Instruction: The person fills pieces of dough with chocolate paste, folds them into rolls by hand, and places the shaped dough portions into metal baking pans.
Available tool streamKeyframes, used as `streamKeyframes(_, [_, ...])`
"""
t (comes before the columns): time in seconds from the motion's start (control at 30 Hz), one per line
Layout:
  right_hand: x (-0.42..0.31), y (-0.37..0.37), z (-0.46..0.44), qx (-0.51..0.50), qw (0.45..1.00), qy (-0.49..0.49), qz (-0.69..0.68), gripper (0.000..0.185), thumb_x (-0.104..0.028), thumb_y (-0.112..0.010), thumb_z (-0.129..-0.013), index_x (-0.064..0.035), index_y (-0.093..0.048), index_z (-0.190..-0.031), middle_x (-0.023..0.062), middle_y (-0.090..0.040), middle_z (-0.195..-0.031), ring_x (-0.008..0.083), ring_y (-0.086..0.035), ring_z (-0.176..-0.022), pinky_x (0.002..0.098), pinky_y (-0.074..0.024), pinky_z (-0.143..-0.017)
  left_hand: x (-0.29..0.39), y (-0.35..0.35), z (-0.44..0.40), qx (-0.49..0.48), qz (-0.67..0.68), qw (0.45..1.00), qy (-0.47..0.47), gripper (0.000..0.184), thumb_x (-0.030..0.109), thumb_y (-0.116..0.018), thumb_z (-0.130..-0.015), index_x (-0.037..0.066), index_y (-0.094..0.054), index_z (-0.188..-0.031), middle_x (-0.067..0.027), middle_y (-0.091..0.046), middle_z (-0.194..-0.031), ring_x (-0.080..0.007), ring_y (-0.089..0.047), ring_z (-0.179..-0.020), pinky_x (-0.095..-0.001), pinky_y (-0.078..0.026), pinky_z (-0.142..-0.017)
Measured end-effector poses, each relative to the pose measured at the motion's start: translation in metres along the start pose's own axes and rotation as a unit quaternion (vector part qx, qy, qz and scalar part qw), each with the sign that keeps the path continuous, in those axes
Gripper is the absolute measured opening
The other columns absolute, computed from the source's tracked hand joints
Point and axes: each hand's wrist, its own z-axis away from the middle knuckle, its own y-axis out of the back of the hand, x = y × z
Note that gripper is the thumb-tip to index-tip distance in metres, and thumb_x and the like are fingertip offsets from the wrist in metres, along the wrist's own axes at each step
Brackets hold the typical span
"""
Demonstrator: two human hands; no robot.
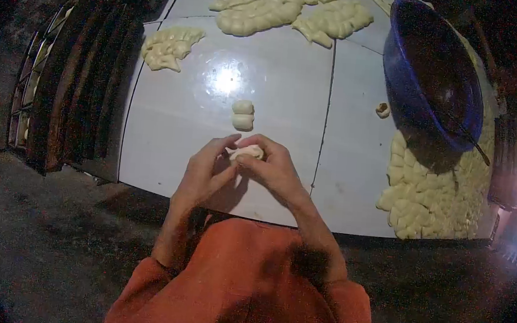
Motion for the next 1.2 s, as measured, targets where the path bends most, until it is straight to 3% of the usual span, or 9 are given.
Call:
streamKeyframes(0.27, [0.004,-0.008,-0.005,0.048,0.951,0.119,0.283,0.016,-0.014,-0.068,-0.089,-0.0011,-0.068,-0.099,0.0042,-0.066,-0.079,0.0075,-0.059,-0.075,0.0252,-0.0491,-0.066,-0.026,-0.011,0.006,0.041,-0.163,0.981,-0.100,0.043,0.017,-0.074,-0.084,0.010,-0.066,-0.126,-0.0123,-0.069,-0.090,-0.0274,-0.067,-0.078,-0.0370,-0.052,-0.070])
streamKeyframes(0.4, [-0.012,-0.002,0.006,-0.027,0.998,-0.005,0.047,0.011,-0.009,-0.073,-0.084,-0.0019,-0.069,-0.092,0.0033,-0.066,-0.083,0.0094,-0.061,-0.075,0.0266,-0.0497,-0.068,-0.040,-0.015,0.008,0.108,-0.274,0.941,-0.167,0.035,0.011,-0.072,-0.085,0.014,-0.069,-0.120,-0.0106,-0.068,-0.117,-0.0309,-0.061,-0.116,-0.0467,-0.045,-0.090])
streamKeyframes(0.43, [-0.016,0.001,0.009,-0.066,0.997,-0.024,-0.032,0.011,-0.006,-0.074,-0.083,-0.0026,-0.068,-0.091,0.0044,-0.067,-0.086,0.0112,-0.064,-0.079,0.0266,-0.0509,-0.071,-0.052,-0.017,0.011,0.076,-0.280,0.948,-0.133,0.047,0.012,-0.070,-0.087,0.013,-0.061,-0.133,-0.0150,-0.055,-0.142,-0.0359,-0.041,-0.139,-0.0550,-0.033,-0.106])
streamKeyframes(0.53, [-0.031,0.007,0.016,-0.051,0.986,0.017,-0.155,0.015,-0.002,-0.071,-0.079,-0.0014,-0.066,-0.093,0.0073,-0.066,-0.087,0.0147,-0.064,-0.079,0.0293,-0.0529,-0.071,-0.059,-0.027,0.017,0.057,-0.338,0.939,-0.039,0.066,0.027,-0.066,-0.092,0.008,-0.041,-0.150,-0.0194,-0.037,-0.157,-0.0399,-0.029,-0.147,-0.0598,-0.020,-0.117])
streamKeyframes(0.6, [-0.028,0.017,0.008,0.009,0.986,0.053,-0.155,0.014,-0.005,-0.070,-0.086,-0.0026,-0.065,-0.099,0.0099,-0.068,-0.096,0.0169,-0.066,-0.087,0.0330,-0.0548,-0.076,-0.057,-0.020,0.015,0.023,-0.294,0.955,-0.032,0.088,0.038,-0.069,-0.090,0.002,-0.024,-0.156,-0.0219,-0.026,-0.161,-0.0403,-0.022,-0.150,-0.0616,-0.012,-0.119])
streamKeyframes(0.7, [-0.028,0.022,0.011,0.056,0.986,0.022,-0.156,0.018,-0.009,-0.069,-0.091,-0.0038,-0.063,-0.107,0.0113,-0.068,-0.111,0.0184,-0.065,-0.104,0.0337,-0.0539,-0.086,-0.035,-0.011,0.009,0.091,-0.137,0.983,-0.081,0.101,0.038,-0.082,-0.078,0.000,-0.029,-0.154,-0.0266,-0.033,-0.156,-0.0395,-0.033,-0.145,-0.0517,-0.029,-0.116])
streamKeyframes(0.9, [-0.026,0.008,0.018,0.046,0.995,0.060,-0.065,0.054,-0.021,-0.058,-0.101,-0.0077,-0.038,-0.149,0.0134,-0.056,-0.141,0.0221,-0.045,-0.136,0.0379,-0.0404,-0.109,0.024,-0.034,-0.021,0.025,0.375,0.920,0.110,0.039,0.023,-0.072,-0.093,-0.006,-0.066,-0.118,-0.0104,-0.071,-0.105,-0.0141,-0.066,-0.093,-0.0273,-0.053,-0.085])
streamKeyframes(1.03, [-0.019,0.034,0.019,0.186,0.951,0.178,0.170,0.036,-0.021,-0.061,-0.100,-0.0004,-0.058,-0.129,0.0118,-0.063,-0.127,0.0181,-0.058,-0.118,0.0298,-0.0481,-0.097,0.028,-0.052,-0.031,-0.002,0.319,0.935,0.155,0.035,0.025,-0.067,-0.098,-0.006,-0.067,-0.116,-0.0091,-0.071,-0.103,-0.0132,-0.066,-0.093,-0.0272,-0.053,-0.089])
streamKeyframes(1.2, [-0.023,0.058,0.039,0.241,0.955,0.118,0.123,0.031,-0.019,-0.072,-0.093,-0.0004,-0.064,-0.117,0.0047,-0.068,-0.108,0.0131,-0.063,-0.100,0.0267,-0.0508,-0.087,0.046,-0.098,-0.047,0.059,0.391,0.917,0.051,0.053,0.031,-0.059,-0.102,-0.005,-0.049,-0.139,-0.0157,-0.064,-0.123,-0.0195,-0.063,-0.107,-0.0311,-0.051,-0.094])
